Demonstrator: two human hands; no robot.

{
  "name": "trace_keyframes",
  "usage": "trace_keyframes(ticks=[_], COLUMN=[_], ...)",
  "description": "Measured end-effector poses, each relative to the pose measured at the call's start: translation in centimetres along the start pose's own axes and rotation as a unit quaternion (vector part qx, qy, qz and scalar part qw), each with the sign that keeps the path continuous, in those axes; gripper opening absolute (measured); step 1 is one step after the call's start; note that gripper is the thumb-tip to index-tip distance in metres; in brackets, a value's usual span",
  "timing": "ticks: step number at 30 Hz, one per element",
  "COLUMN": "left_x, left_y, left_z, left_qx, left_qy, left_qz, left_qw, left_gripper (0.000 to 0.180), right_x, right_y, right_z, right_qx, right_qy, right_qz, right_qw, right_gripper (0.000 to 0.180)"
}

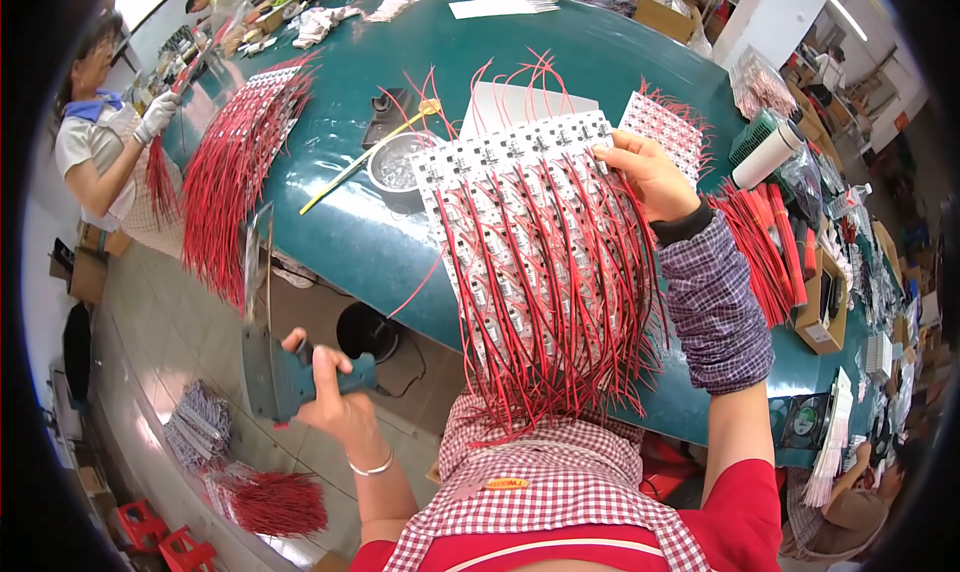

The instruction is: The person solders wires onto a circuit board panel using a soldering tool, hands the wired panel to a coworker, and solders wires onto another circuit board panel.

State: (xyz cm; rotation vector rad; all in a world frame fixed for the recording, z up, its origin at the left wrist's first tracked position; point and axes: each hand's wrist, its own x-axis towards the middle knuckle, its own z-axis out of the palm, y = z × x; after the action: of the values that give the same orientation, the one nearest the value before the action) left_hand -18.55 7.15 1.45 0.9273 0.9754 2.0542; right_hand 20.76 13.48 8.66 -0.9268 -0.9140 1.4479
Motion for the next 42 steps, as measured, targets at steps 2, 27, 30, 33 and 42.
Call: trace_keyframes(ticks=[2,27,30,33,42], left_x=[0.3,-2.3,-2.5,-3.0,-3.7], left_y=[0.1,-1.5,-2.5,-3.3,-4.9], left_z=[2.2,4.1,3.6,3.1,3.1], left_qx=[-0.017,0.004,0.033,0.039,0.057], left_qy=[-0.008,-0.121,-0.113,-0.116,-0.105], left_qz=[-0.002,-0.121,-0.14,-0.16,-0.165], left_qw=[1.0,0.985,0.983,0.98,0.979], left_gripper=[0.037,0.044,0.044,0.045,0.052], right_x=[0.4,5.1,5.6,4.7,3.4], right_y=[-0.7,5.6,7.5,8.4,8.8], right_z=[-0.2,-4.7,-5.9,-5.0,-4.9], right_qx=[-0.007,-0.223,-0.247,-0.198,-0.138], right_qy=[-0.013,-0.097,-0.097,-0.085,-0.058], right_qz=[0.012,0.207,0.198,0.193,0.178], right_qw=[1.0,0.948,0.944,0.957,0.973], right_gripper=[0.025,0.034,0.034,0.034,0.039])
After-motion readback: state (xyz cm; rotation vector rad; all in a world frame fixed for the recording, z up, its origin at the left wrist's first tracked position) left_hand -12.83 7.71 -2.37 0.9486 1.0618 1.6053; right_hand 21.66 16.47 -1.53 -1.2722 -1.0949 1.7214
